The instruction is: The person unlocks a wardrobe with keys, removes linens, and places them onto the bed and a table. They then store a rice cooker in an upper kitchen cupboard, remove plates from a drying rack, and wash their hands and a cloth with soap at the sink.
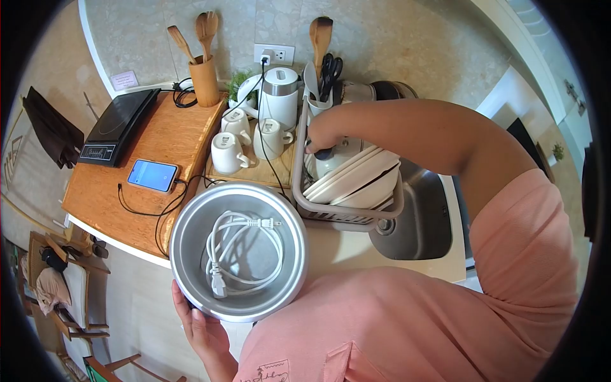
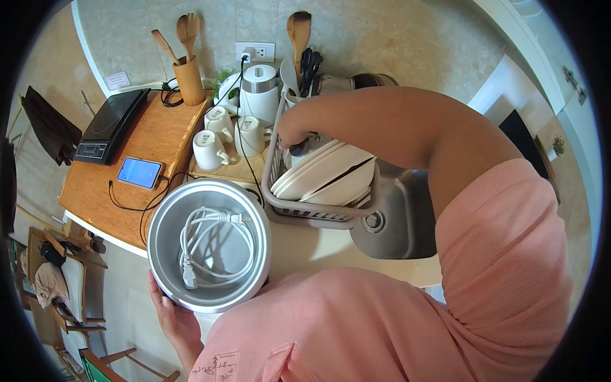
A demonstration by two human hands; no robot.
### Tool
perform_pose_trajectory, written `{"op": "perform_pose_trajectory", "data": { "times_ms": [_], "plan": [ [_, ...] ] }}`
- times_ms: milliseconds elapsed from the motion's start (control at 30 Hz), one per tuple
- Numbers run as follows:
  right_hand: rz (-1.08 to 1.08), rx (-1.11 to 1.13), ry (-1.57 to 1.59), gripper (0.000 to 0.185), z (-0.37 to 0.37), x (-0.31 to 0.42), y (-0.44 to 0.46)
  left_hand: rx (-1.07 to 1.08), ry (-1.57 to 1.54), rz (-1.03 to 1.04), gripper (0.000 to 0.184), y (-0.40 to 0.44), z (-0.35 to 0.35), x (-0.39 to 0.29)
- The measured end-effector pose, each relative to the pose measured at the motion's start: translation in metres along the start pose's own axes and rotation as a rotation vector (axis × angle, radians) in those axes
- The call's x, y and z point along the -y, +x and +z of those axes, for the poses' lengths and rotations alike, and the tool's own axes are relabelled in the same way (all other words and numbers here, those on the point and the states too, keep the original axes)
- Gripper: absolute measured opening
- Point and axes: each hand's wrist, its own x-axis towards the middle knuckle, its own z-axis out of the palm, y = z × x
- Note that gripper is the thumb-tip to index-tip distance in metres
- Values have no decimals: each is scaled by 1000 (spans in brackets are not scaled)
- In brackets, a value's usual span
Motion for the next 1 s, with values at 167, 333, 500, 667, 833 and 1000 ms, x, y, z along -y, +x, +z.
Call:
{"op": "perform_pose_trajectory", "data": {
  "times_ms": [167, 333, 500, 667, 833, 1000],
  "plan": [
    [60, -172, -141, 50, -22, 0, -21, 79, 29, -13, 74, -3, 4, -3],
    [123, -339, -315, 43, -71, 0, -61, 83, -8, 8, 75, -2, -4, 3],
    [148, -548, -182, 41, -124, 28, -153, 75, -7, -6, 73, -2, -4, 2],
    [-302, -809, 666, 45, -56, 88, -132, 99, 10, -1, 74, -1, -1, 2],
    [-435, -904, 699, 39, 12, 173, -88, 49, -5, 43, 76, -5, 5, 4],
    [-410, -867, 780, 41, 40, 190, -70, -21, -24, 8, 70, -15, 5, 15]
  ]
}}
